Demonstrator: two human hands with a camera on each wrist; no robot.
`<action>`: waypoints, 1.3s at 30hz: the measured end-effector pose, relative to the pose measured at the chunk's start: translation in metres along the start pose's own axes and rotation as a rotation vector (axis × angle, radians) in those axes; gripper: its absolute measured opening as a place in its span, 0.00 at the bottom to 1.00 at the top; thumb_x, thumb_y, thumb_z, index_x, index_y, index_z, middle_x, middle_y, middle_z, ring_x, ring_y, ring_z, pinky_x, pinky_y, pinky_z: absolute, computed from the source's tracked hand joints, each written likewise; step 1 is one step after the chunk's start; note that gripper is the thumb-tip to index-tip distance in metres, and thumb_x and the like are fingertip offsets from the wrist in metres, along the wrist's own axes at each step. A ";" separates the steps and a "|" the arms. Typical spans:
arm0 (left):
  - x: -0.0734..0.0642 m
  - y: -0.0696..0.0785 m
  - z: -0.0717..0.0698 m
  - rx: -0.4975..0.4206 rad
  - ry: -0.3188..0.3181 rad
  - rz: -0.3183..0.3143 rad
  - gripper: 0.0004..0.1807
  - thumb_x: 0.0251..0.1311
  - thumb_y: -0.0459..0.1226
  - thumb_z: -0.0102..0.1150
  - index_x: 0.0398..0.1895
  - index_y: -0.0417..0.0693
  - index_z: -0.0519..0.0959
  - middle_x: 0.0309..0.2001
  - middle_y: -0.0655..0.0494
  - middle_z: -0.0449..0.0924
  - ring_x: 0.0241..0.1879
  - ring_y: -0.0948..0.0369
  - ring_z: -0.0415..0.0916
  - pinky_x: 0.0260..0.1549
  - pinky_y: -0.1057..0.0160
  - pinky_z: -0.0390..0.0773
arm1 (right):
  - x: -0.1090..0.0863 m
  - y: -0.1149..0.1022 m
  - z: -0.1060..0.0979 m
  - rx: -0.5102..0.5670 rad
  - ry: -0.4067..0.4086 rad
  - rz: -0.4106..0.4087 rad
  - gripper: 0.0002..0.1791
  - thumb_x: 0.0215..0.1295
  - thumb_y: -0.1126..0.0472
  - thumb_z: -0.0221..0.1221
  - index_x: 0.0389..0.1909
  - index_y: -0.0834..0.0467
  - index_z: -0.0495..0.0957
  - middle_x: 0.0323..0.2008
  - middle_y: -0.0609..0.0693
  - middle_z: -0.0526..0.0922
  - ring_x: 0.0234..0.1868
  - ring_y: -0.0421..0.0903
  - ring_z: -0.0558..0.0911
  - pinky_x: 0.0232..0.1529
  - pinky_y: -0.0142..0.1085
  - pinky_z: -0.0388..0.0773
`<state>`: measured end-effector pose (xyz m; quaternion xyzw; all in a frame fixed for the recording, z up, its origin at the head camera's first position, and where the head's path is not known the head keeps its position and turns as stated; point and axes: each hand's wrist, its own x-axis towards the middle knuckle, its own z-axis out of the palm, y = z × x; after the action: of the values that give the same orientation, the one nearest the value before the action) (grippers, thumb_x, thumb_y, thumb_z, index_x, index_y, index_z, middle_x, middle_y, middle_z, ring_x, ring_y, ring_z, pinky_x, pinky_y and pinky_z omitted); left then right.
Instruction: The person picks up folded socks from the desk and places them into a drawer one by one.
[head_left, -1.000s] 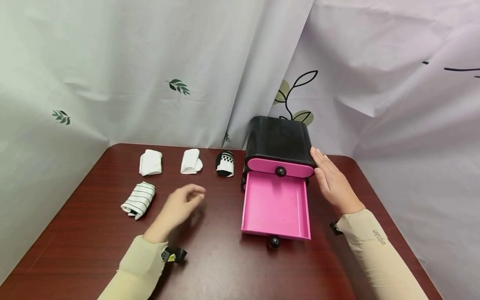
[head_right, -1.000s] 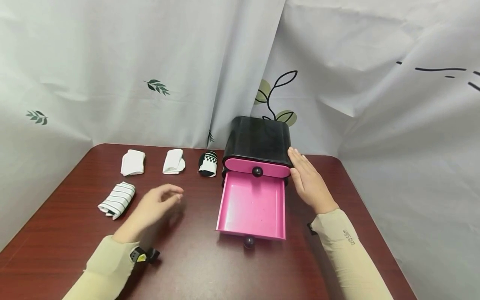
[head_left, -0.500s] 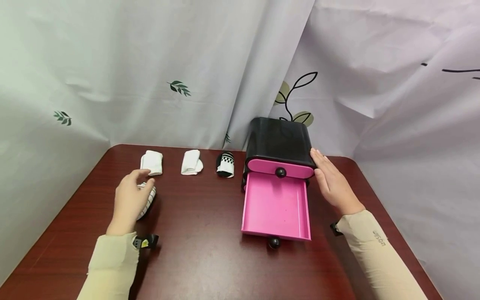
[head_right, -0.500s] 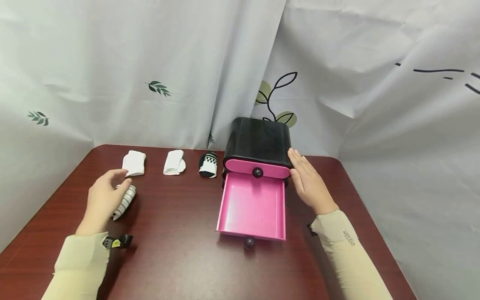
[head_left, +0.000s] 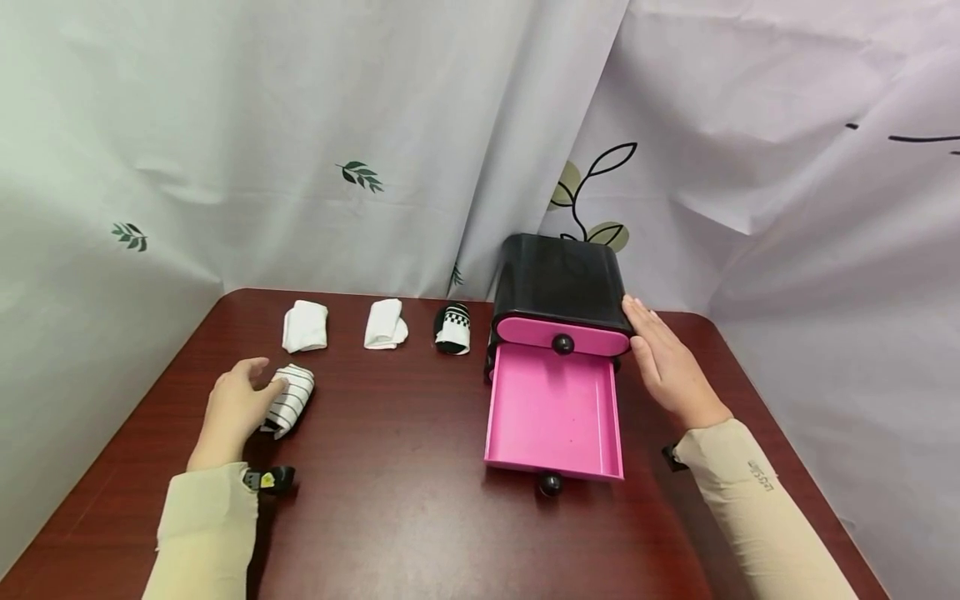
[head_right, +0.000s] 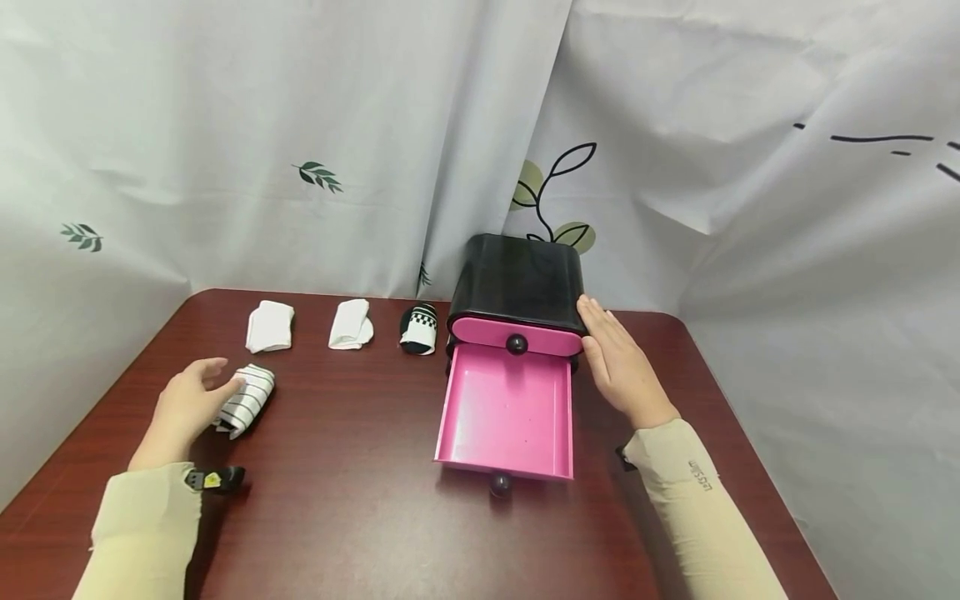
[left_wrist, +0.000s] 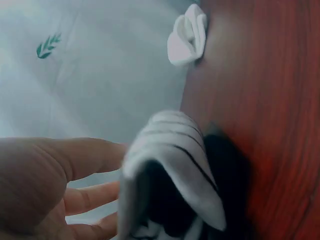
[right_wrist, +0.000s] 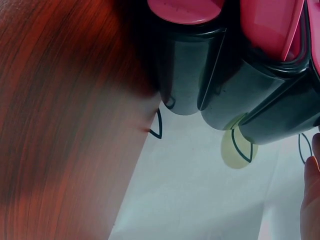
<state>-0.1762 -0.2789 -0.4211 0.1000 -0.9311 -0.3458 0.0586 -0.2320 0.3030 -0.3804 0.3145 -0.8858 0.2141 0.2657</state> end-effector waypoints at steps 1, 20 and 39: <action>0.000 -0.002 0.000 0.004 -0.017 -0.007 0.32 0.71 0.39 0.55 0.68 0.23 0.61 0.64 0.21 0.64 0.61 0.29 0.64 0.57 0.32 0.66 | 0.000 0.000 0.000 0.000 -0.001 0.000 0.27 0.78 0.64 0.47 0.74 0.68 0.61 0.74 0.63 0.64 0.75 0.59 0.62 0.77 0.35 0.46; 0.010 -0.005 0.006 0.037 -0.268 -0.059 0.42 0.71 0.48 0.55 0.68 0.16 0.56 0.63 0.17 0.62 0.57 0.31 0.67 0.55 0.34 0.70 | -0.001 0.000 0.001 -0.003 -0.008 0.002 0.27 0.79 0.63 0.47 0.74 0.67 0.61 0.74 0.63 0.64 0.77 0.54 0.60 0.77 0.34 0.46; 0.006 -0.001 0.010 -0.267 -0.374 -0.132 0.35 0.70 0.47 0.59 0.61 0.21 0.68 0.48 0.41 0.78 0.41 0.64 0.76 0.44 0.55 0.83 | 0.000 -0.001 -0.001 -0.004 -0.015 0.010 0.27 0.78 0.63 0.48 0.75 0.67 0.61 0.74 0.63 0.64 0.77 0.54 0.59 0.77 0.34 0.46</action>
<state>-0.1831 -0.2746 -0.4285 0.0862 -0.8633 -0.4814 -0.1248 -0.2309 0.3026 -0.3798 0.3113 -0.8898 0.2114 0.2583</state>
